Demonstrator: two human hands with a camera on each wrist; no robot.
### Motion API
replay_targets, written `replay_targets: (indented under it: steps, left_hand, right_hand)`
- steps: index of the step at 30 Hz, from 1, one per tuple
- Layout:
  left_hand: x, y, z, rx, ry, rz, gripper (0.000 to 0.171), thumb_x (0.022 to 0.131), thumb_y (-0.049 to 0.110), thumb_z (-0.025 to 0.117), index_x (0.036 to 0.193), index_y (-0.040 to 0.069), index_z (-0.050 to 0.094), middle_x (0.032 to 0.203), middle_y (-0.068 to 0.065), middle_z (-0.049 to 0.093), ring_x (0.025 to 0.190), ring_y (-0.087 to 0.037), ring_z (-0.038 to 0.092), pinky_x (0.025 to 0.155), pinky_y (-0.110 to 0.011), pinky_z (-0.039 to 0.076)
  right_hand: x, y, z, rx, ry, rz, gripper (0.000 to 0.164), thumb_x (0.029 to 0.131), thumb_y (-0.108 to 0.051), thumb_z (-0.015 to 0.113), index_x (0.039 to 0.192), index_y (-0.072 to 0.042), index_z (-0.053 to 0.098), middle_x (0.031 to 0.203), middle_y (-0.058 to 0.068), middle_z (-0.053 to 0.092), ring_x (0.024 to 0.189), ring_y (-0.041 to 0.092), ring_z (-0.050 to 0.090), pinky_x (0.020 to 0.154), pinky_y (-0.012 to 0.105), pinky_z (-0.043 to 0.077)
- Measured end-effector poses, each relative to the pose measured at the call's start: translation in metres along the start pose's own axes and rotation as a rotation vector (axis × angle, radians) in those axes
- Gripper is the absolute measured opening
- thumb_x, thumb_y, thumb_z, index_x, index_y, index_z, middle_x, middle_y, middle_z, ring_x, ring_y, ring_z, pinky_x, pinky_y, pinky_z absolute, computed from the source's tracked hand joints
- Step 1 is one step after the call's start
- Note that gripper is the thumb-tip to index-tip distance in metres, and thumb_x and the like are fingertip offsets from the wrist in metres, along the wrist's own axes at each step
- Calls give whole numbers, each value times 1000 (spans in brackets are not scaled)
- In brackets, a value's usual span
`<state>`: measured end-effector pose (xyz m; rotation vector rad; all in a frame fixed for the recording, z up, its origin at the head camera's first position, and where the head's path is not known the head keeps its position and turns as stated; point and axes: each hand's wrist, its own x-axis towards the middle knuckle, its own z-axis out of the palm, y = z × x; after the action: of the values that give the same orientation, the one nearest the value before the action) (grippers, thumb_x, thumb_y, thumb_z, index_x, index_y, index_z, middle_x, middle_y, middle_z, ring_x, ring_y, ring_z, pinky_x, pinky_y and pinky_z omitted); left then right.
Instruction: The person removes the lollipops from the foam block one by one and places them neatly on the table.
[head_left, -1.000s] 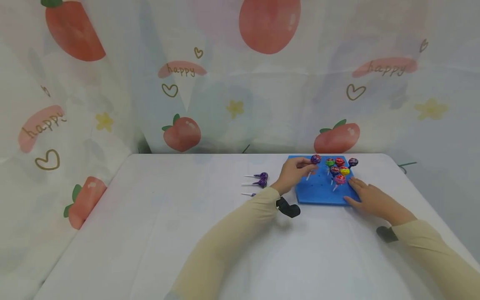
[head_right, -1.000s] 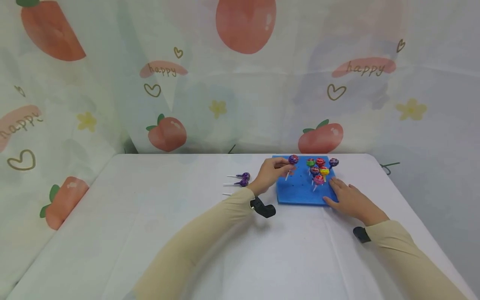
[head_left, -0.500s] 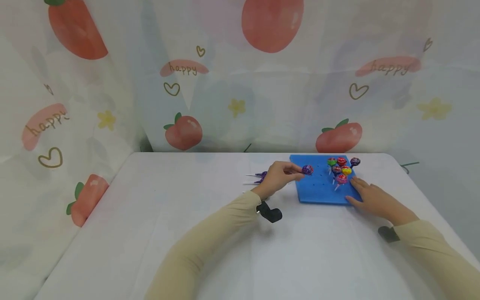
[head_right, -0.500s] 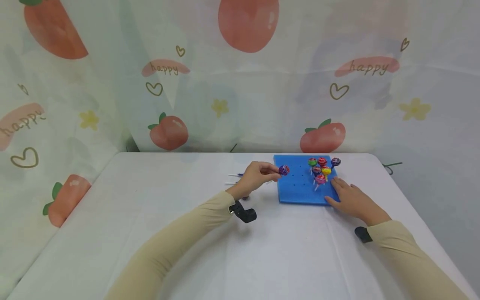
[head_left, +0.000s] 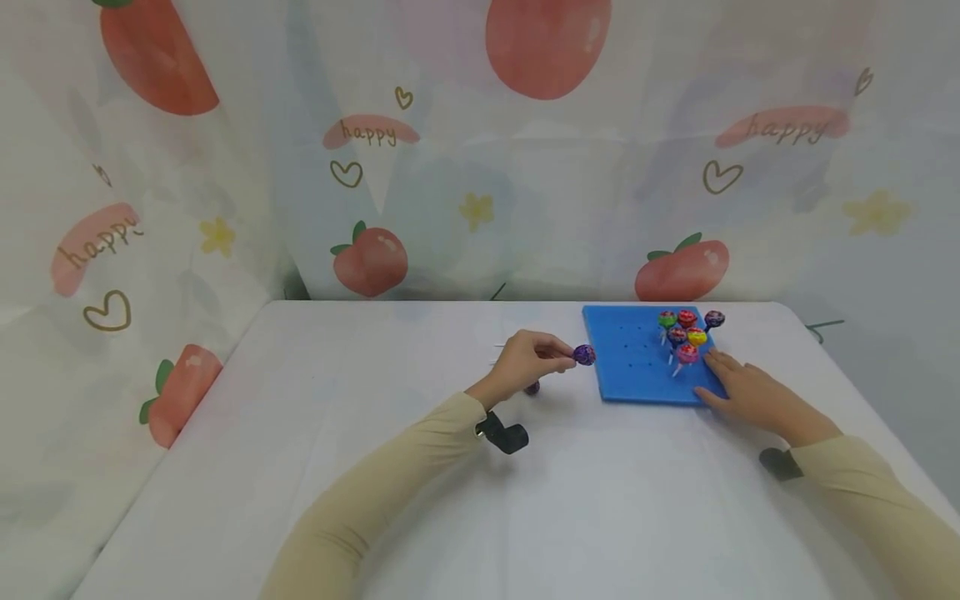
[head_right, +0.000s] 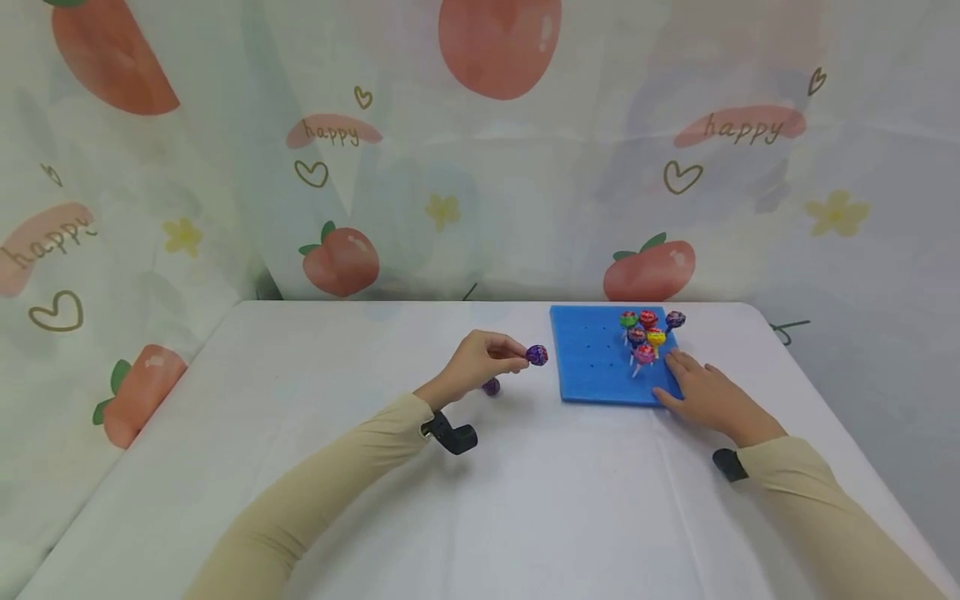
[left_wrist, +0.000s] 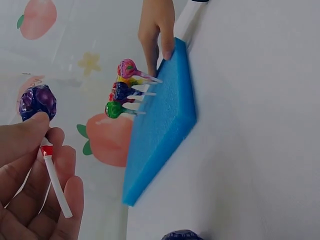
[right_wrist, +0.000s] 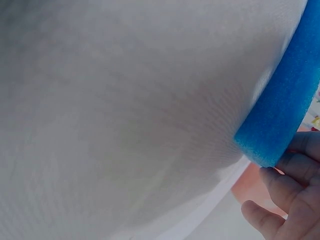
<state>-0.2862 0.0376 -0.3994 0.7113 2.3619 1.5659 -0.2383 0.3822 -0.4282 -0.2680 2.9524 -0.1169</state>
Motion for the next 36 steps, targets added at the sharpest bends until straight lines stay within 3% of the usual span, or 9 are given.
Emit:
replay_targets:
  steps: [13,21,27,36]
  left_hand:
    - [-22,-23,-18,120,6,19,15,81,15,74,93,6,73,89,-7,72,72,-5,57,62,-15,47]
    - [-34,-41,-23,180,-2,-36,15,80,14,74,92,6,74,90,-7,73,73,-5,59,65,-14,46]
    - [-38,-52,-26,223,1,-29,14,79,13,74,91,5,74,87,-8,73,72,-6,61,65,-14,47]
    - [-36,-64,-25,247,-25,-99,12,77,13,76,88,9,75,91,-5,74,72,-5,60,64,-15,47]
  right_hand:
    - [0,0,-1,0,-9,16,81,91,-45,52,138,17,29,141,41,24,127,58,26,102,67,23]
    - [0,-1,-2,16,-21,19,82,90,-45,53,138,16,28,141,41,24,127,59,26,102,67,22]
    - [-1,-1,-2,14,-20,16,81,90,-45,53,138,17,28,140,41,24,126,59,26,102,67,23]
    - [-1,-3,-3,11,-4,15,79,91,-43,53,137,17,29,140,41,26,126,59,27,101,67,25]
